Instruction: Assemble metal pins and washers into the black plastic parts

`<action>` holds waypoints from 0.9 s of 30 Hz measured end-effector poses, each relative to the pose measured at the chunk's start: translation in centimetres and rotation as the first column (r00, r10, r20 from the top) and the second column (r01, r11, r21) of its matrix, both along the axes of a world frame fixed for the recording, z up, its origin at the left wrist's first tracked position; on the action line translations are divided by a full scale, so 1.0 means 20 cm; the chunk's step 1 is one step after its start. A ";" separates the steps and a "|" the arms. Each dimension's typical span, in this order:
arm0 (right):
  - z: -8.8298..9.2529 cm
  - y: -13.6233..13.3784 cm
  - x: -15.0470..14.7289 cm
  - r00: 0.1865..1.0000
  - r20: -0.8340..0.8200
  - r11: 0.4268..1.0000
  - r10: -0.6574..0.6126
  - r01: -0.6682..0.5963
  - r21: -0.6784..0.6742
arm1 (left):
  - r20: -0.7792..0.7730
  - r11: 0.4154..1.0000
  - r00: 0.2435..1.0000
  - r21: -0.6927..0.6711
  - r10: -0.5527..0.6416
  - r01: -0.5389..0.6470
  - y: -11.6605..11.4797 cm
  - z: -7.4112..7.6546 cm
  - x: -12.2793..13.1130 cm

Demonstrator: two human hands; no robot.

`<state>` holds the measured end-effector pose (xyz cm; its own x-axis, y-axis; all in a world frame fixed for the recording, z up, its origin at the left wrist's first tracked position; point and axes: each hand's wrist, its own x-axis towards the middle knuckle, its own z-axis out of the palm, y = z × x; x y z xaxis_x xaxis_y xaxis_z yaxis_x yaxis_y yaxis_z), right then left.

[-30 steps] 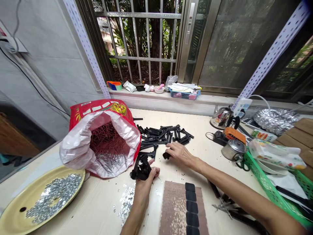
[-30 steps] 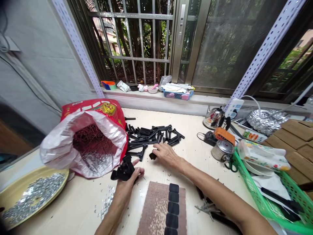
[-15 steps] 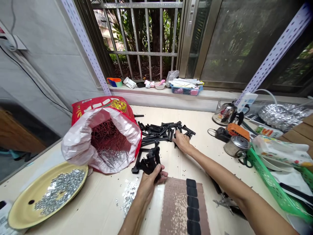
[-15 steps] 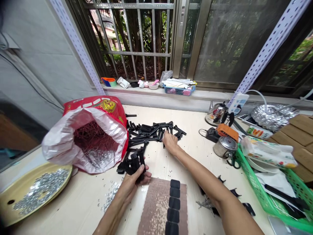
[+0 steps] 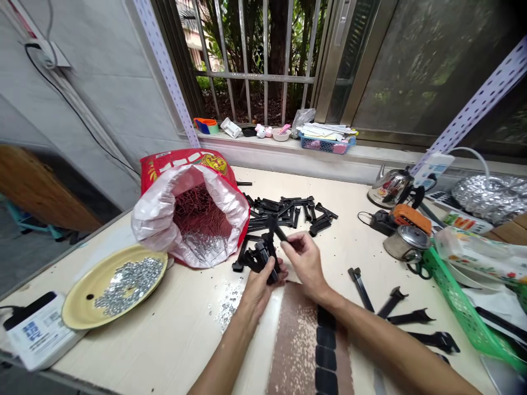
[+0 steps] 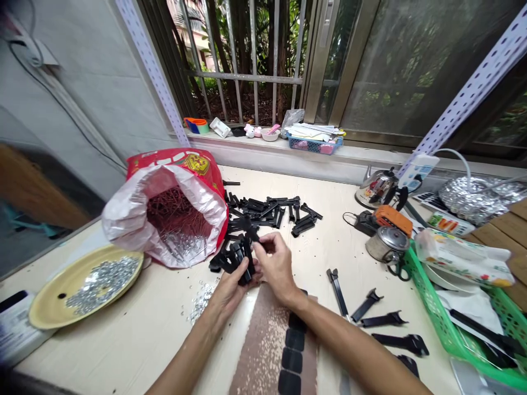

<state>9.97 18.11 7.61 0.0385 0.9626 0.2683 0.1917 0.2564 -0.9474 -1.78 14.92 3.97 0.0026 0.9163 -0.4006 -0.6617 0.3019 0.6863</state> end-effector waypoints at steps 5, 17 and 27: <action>-0.08 -0.18 -0.10 0.964 0.251 0.986 0.089 -0.121 0.115 | 0.076 0.987 0.992 0.121 0.101 -0.110 -0.05 0.08 -0.03; 0.09 -0.03 -0.36 0.684 0.660 0.916 0.310 -0.401 -0.015 | -0.503 0.952 0.810 0.111 0.301 -0.284 -0.50 0.13 -0.46; -0.02 0.22 -0.92 0.334 0.904 0.951 0.265 -0.244 -0.188 | -0.625 0.891 0.638 0.357 0.450 -0.279 -0.57 0.13 -0.66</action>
<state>-8.39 22.46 7.12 -0.4661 0.8837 -0.0437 0.8640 0.4439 -0.2375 -14.93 3.55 6.58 -0.5417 0.8392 0.0474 -0.0138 -0.0652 0.9978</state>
